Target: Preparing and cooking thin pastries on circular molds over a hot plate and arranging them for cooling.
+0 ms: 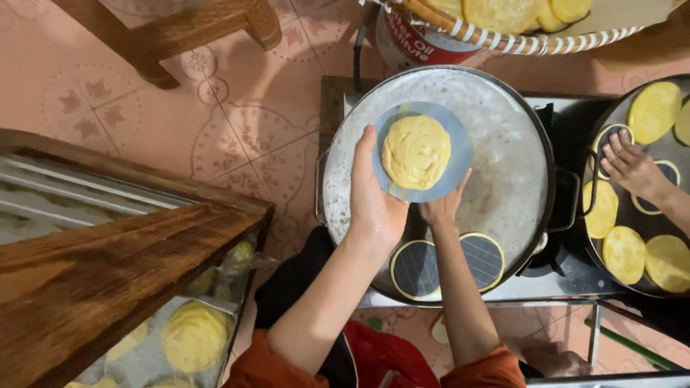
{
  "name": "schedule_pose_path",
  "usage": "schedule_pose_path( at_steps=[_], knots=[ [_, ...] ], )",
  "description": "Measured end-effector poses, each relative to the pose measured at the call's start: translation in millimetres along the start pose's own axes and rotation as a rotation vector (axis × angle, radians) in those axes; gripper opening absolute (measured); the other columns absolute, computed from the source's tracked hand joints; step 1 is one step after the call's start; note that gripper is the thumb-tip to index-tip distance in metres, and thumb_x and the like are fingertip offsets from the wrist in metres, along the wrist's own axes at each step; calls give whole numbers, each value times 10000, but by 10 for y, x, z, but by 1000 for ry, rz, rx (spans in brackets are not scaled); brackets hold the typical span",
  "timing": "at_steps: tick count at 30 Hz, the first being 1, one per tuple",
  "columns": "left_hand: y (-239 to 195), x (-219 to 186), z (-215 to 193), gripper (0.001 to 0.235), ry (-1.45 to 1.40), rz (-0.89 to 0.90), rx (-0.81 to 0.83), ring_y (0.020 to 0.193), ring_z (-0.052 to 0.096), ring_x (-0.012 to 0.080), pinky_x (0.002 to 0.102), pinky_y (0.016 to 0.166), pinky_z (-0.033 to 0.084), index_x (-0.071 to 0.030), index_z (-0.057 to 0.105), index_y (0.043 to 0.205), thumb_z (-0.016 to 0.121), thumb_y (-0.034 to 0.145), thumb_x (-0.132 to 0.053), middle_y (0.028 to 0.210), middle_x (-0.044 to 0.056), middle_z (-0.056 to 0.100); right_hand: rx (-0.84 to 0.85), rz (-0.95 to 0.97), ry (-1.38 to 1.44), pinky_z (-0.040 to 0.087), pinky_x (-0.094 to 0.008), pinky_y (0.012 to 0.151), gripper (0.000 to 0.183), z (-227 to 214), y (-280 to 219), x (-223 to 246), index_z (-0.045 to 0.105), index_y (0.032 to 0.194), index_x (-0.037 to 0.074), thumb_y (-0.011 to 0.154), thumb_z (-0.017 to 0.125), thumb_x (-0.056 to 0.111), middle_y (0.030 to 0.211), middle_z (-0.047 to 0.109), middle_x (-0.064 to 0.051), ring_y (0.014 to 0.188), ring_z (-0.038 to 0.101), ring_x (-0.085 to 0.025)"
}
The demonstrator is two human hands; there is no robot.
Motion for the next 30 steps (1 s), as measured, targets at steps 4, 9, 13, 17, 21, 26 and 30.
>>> schedule_pose_path(
  at_steps=[4, 9, 13, 17, 21, 26, 30],
  knots=[
    [-16, -90, -85, 580, -4, 10, -12, 1299, 572, 190, 386, 1107, 437, -84, 554, 1395, 583, 976, -485, 1393, 43, 614, 140, 142, -243, 14, -630, 1247, 707, 188, -87, -64, 395, 1605, 130, 1003, 471, 493, 1684, 314, -130, 1576, 173, -343],
    [55, -172, -131, 583, 13, 62, -38, 1294, 581, 190, 384, 1108, 442, -79, 556, 1392, 585, 974, -485, 1384, 43, 622, 94, 190, -340, -16, -600, 1234, 733, 230, -99, -21, 373, 1613, 113, 1005, 448, 515, 1700, 254, -175, 1572, 112, -398],
    [20, -180, -77, 590, -19, 52, -41, 1293, 581, 193, 389, 1103, 450, -82, 556, 1396, 587, 970, -490, 1391, 48, 618, 122, 260, -301, -44, -612, 1239, 704, 172, -53, 71, 365, 1611, 124, 1019, 437, 499, 1695, 289, -141, 1584, 135, -369],
    [11, -126, -43, 594, -10, 24, -43, 1290, 582, 192, 390, 1090, 455, -87, 555, 1396, 589, 967, -496, 1392, 46, 612, 126, 254, -242, -63, -616, 1245, 695, 192, -79, -1, 356, 1620, 127, 1028, 425, 484, 1692, 301, -114, 1588, 142, -350],
    [18, -132, -77, 579, -22, -1, -58, 1277, 586, 193, 393, 1074, 461, -90, 561, 1385, 581, 967, -492, 1380, 44, 617, 166, 273, -246, -77, -620, 1250, 698, 228, -88, -65, 353, 1619, 138, 1021, 416, 492, 1690, 292, -103, 1591, 146, -319],
    [-8, -226, -71, 542, -21, 35, -70, 1289, 579, 186, 393, 1094, 452, -101, 564, 1376, 560, 979, -469, 1378, 32, 617, 147, 288, -367, -73, -586, 1239, 745, 239, -82, -102, 343, 1614, 89, 1002, 444, 501, 1709, 215, -182, 1593, 21, -392],
    [-2, -239, -41, 554, -27, 63, -3, 1303, 570, 191, 396, 1111, 441, -82, 560, 1390, 560, 994, -470, 1392, 38, 614, 192, 352, -308, -69, -593, 1242, 750, 216, -55, -95, 324, 1609, 113, 983, 439, 509, 1711, 202, -163, 1589, -8, -374]
  ],
)
Point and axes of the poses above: each hand's wrist, its own y-axis towards the middle knuckle, its own z-axis out of the palm, x = y × z, the point moved 6 cm from there along y, towards the middle knuckle
